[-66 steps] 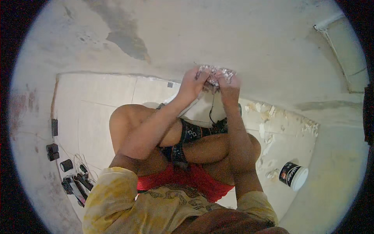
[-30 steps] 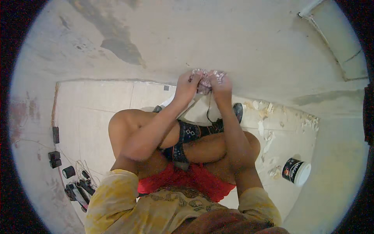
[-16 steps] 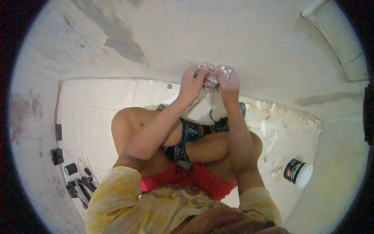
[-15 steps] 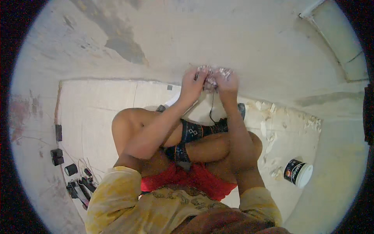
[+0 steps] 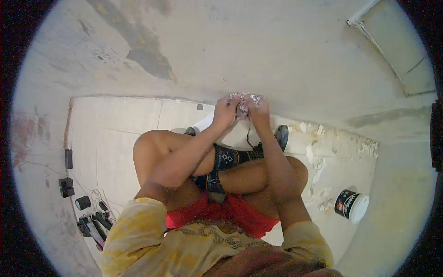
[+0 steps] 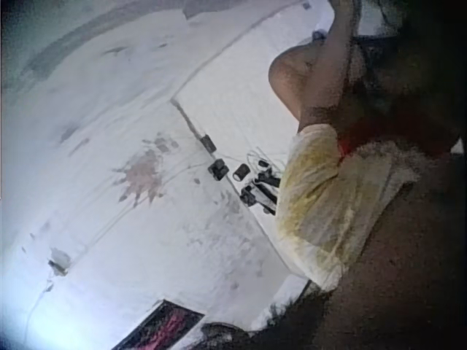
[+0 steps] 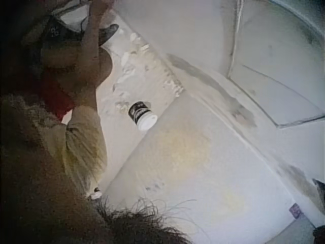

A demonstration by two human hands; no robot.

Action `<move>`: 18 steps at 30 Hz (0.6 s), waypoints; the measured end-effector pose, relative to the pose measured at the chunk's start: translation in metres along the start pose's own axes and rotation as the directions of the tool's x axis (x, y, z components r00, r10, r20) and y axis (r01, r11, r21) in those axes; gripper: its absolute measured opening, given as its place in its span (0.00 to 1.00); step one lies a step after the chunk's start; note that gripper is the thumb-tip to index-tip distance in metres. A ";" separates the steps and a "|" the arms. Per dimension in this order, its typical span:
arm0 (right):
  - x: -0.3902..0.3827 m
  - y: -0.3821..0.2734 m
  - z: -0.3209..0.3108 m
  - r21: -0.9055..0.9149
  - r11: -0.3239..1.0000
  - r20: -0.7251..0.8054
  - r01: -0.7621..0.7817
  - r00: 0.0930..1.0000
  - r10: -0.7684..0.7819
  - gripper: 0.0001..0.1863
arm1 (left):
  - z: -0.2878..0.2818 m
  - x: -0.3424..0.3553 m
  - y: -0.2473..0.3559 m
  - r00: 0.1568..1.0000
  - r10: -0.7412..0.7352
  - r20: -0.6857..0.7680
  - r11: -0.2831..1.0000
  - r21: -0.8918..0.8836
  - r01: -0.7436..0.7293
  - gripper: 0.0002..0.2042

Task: The person patches a damaged wall by first scraping the area with a tool, then applying white putty from a container using a scraper, and smoothing the surface by hand.

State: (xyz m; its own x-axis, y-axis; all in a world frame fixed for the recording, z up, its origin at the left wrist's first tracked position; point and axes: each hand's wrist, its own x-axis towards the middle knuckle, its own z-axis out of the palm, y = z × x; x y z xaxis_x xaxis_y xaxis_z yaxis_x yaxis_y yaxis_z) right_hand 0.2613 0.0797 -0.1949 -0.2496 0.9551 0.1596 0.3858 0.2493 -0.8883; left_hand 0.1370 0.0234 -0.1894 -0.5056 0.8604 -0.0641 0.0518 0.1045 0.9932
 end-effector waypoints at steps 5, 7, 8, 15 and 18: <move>0.015 -0.025 -0.030 0.147 0.988 0.087 0.037 0.995 -0.051 0.20 | -0.006 -0.008 0.062 0.991 0.081 0.102 0.997 0.011 -0.082 0.17; 0.015 -0.020 -0.033 0.201 0.979 0.121 0.018 0.992 -0.043 0.21 | -0.003 -0.009 0.049 0.993 0.110 0.053 0.994 -0.005 -0.110 0.16; 0.009 -0.005 -0.024 0.153 0.985 0.057 0.084 0.994 -0.093 0.22 | 0.000 -0.007 0.041 0.990 0.141 -0.003 0.990 -0.015 -0.141 0.15; 0.008 -0.045 -0.032 0.208 0.964 0.076 -0.164 0.986 0.151 0.21 | -0.001 -0.006 0.040 0.999 0.036 0.031 0.999 0.011 -0.036 0.17; 0.007 -0.027 -0.039 0.060 0.998 0.017 -0.033 0.999 0.032 0.19 | 0.010 -0.020 0.074 0.994 -0.070 0.079 0.979 -0.184 0.084 0.17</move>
State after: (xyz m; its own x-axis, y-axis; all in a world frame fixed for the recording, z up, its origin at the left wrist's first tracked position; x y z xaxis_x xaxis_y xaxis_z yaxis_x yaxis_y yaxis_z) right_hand 0.2841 0.0858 -0.1527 -0.2523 0.9597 0.1236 0.3395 0.2074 -0.9175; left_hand 0.1594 0.0188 -0.1155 -0.4380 0.8878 -0.1412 -0.1497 0.0829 0.9852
